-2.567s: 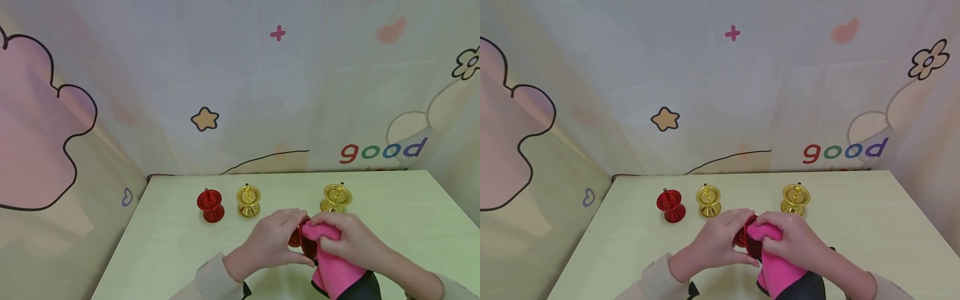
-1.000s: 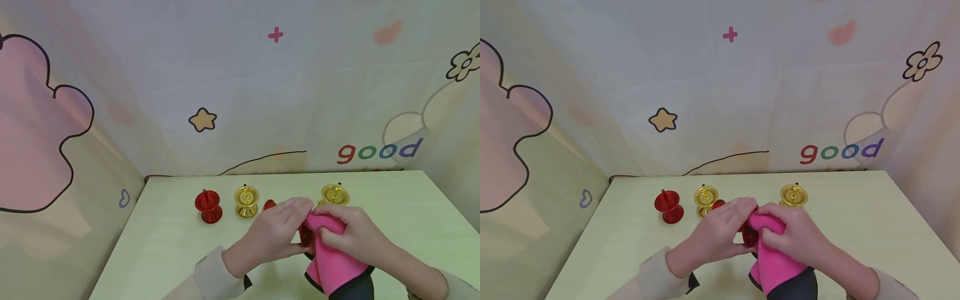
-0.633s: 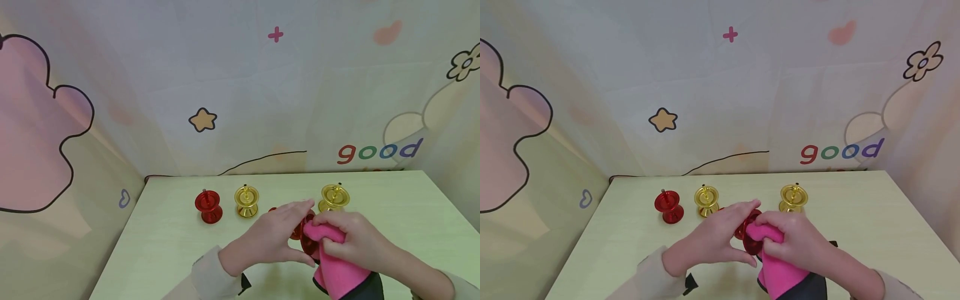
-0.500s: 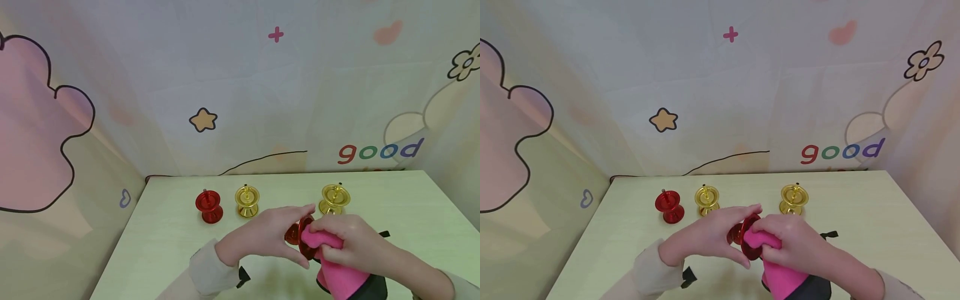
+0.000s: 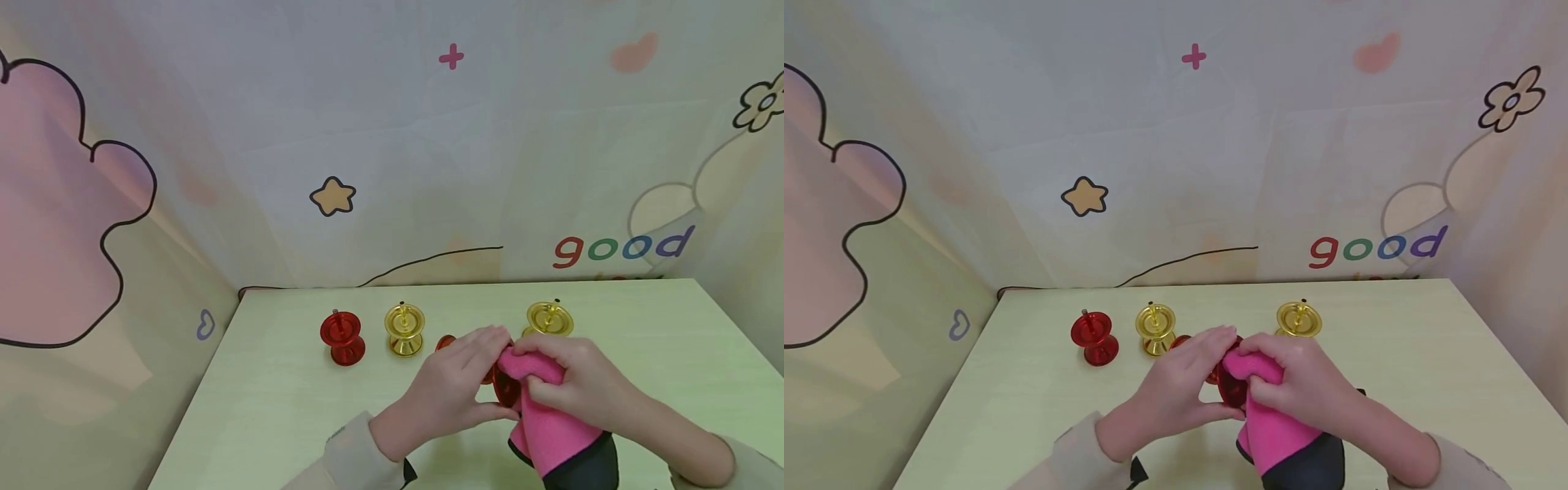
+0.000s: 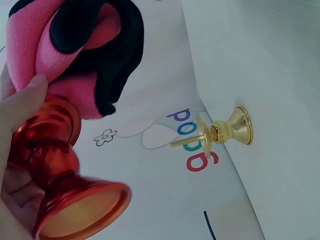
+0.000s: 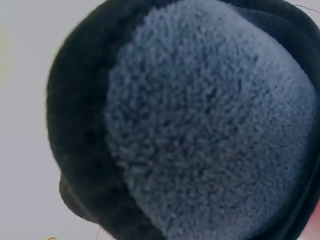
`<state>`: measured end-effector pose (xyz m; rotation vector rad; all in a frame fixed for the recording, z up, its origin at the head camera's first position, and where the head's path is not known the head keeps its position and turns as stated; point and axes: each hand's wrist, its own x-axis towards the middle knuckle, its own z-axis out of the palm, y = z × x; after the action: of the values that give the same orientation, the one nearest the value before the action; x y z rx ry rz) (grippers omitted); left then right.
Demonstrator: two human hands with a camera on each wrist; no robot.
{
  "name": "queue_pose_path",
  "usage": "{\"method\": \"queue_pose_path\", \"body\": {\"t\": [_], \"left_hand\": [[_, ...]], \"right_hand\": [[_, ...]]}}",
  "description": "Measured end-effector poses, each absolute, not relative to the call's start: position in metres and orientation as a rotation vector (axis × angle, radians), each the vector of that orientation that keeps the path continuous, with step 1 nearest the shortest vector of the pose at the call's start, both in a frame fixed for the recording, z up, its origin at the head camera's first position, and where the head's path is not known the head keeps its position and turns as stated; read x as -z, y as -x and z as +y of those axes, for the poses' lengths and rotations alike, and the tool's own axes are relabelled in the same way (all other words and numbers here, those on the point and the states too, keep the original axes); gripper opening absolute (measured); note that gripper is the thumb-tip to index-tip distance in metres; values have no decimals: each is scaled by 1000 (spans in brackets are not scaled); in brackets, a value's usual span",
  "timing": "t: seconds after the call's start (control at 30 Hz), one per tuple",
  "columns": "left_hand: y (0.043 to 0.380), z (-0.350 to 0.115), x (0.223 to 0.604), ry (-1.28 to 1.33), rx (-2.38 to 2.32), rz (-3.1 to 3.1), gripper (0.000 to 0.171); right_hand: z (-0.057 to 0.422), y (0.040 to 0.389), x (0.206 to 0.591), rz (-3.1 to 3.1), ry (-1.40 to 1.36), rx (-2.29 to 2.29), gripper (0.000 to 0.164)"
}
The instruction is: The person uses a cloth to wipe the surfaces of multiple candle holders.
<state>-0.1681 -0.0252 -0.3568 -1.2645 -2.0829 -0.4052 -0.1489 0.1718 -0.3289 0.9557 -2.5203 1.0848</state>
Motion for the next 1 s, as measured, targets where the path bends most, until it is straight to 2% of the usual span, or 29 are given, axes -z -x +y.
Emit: {"method": "queue_pose_path", "body": {"t": [0.17, 0.3, 0.4, 0.53, 0.63, 0.77, 0.8, 1.0], "left_hand": [[174, -30, 346, 1427, 510, -2459, 101], [181, -32, 337, 1539, 670, -2765, 99], [182, -32, 336, 1583, 771, -2792, 90], [179, -29, 341, 1510, 745, -2647, 75], [175, -27, 346, 1401, 580, -2437, 73], [172, -25, 352, 1251, 343, -2131, 72], [171, -24, 353, 1229, 312, -2088, 73], [169, -29, 349, 1349, 374, -2279, 100]], "right_hand": [[174, 149, 334, -2403, -1124, -956, 34], [172, 150, 337, -2220, -1320, -780, 11], [170, 150, 339, -2144, -1365, -724, 27], [169, 151, 339, -2138, -1301, -755, 30], [168, 151, 337, -2228, -1177, -846, 14], [167, 148, 334, -2368, -1008, -1010, 36], [166, 147, 334, -2385, -985, -1030, 36], [167, 145, 335, -2392, -1053, -1032, 37]]}}
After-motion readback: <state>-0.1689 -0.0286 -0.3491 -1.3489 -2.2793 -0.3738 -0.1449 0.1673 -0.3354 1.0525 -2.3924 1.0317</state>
